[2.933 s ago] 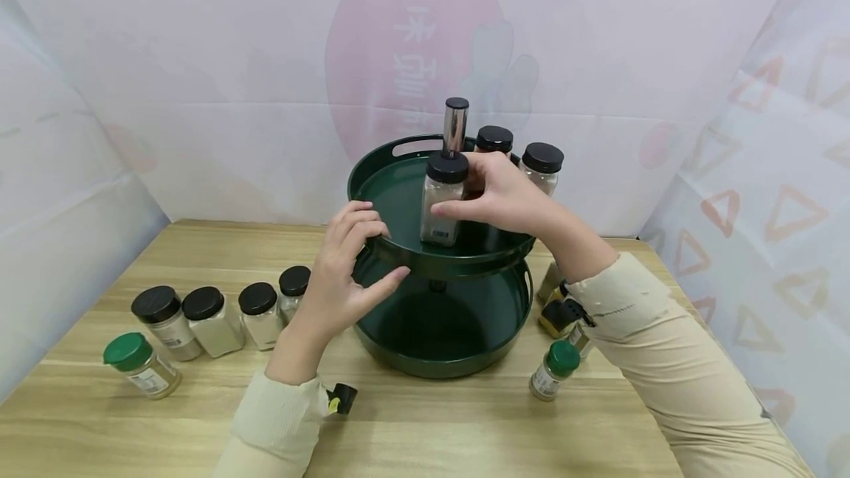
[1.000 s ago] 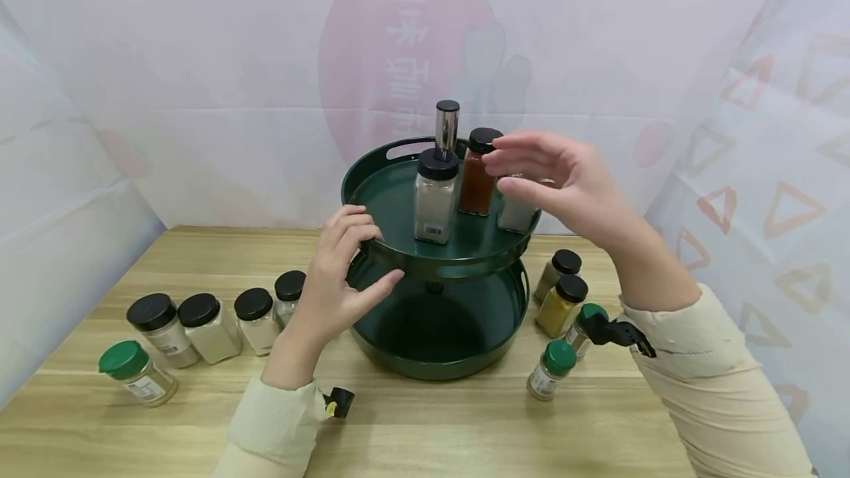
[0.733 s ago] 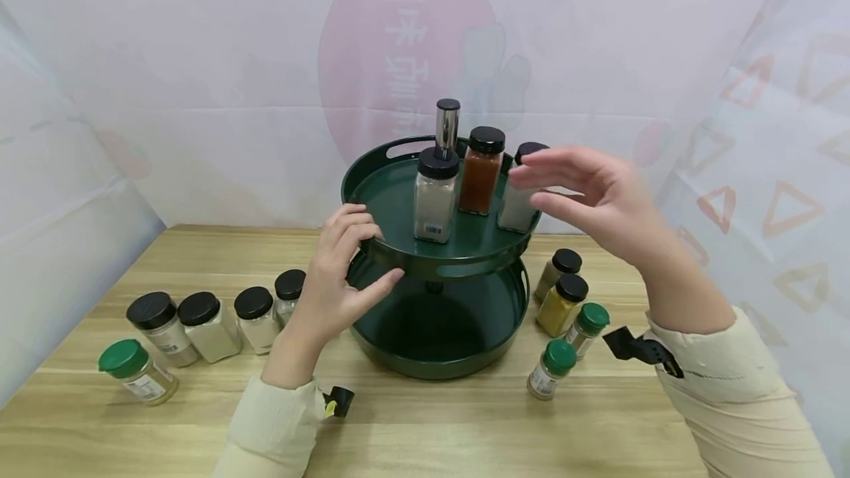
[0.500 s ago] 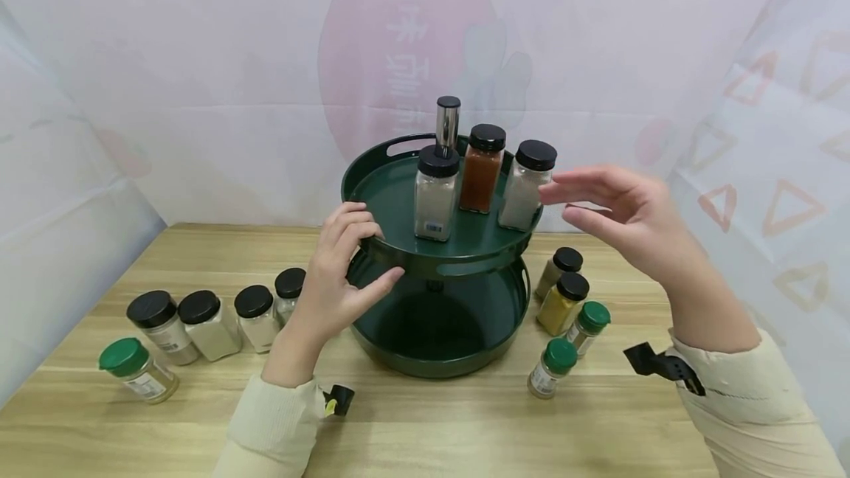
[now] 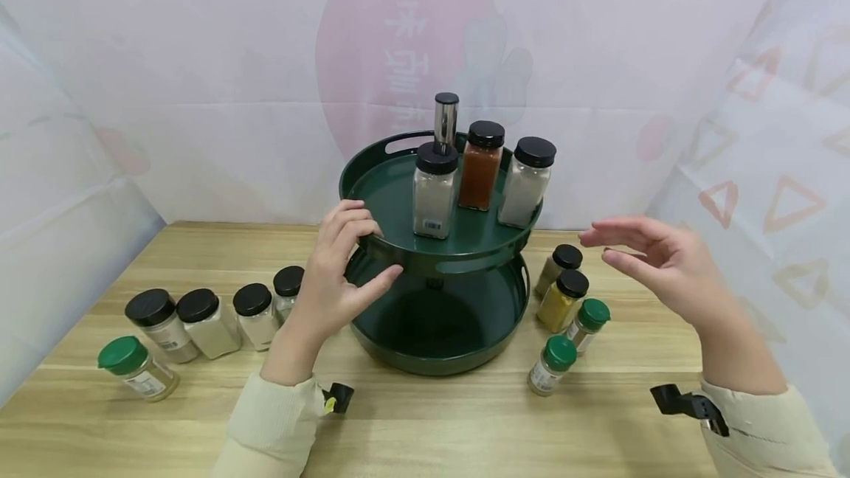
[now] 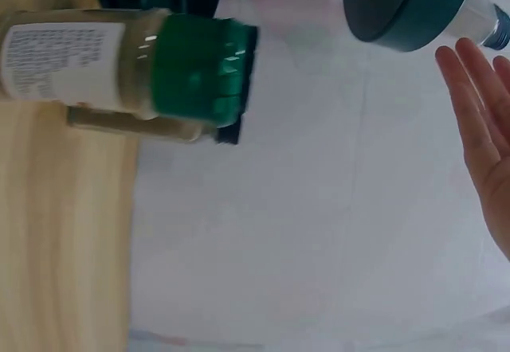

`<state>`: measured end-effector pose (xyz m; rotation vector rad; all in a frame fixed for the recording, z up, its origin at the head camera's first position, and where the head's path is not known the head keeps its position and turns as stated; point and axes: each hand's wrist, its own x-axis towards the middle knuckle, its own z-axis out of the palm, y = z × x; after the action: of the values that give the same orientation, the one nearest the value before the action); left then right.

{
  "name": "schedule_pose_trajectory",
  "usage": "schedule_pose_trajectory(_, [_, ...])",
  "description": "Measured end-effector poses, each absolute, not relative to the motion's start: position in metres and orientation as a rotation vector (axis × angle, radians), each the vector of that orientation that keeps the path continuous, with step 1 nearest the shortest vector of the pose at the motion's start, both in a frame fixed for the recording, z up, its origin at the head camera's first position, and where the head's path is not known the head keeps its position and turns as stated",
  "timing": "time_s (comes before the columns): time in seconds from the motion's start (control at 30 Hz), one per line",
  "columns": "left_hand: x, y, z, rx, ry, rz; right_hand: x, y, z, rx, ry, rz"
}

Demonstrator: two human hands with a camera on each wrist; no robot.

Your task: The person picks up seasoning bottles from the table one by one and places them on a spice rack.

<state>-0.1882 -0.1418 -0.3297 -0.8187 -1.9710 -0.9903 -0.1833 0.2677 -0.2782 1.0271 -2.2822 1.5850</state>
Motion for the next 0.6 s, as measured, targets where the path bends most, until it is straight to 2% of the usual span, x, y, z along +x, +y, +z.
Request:
schedule_pose_trajectory(0.33, [-0.188,-0.142,-0.33,-0.815,-1.977,-0.989,-0.182,0.291,-0.314,0.884,-2.398,1.498])
schedule_pose_trajectory(0.6, [-0.189,-0.142,-0.33,-0.821,-1.971,-0.985,-0.181,0.309,-0.341,0.873,-2.434,1.545])
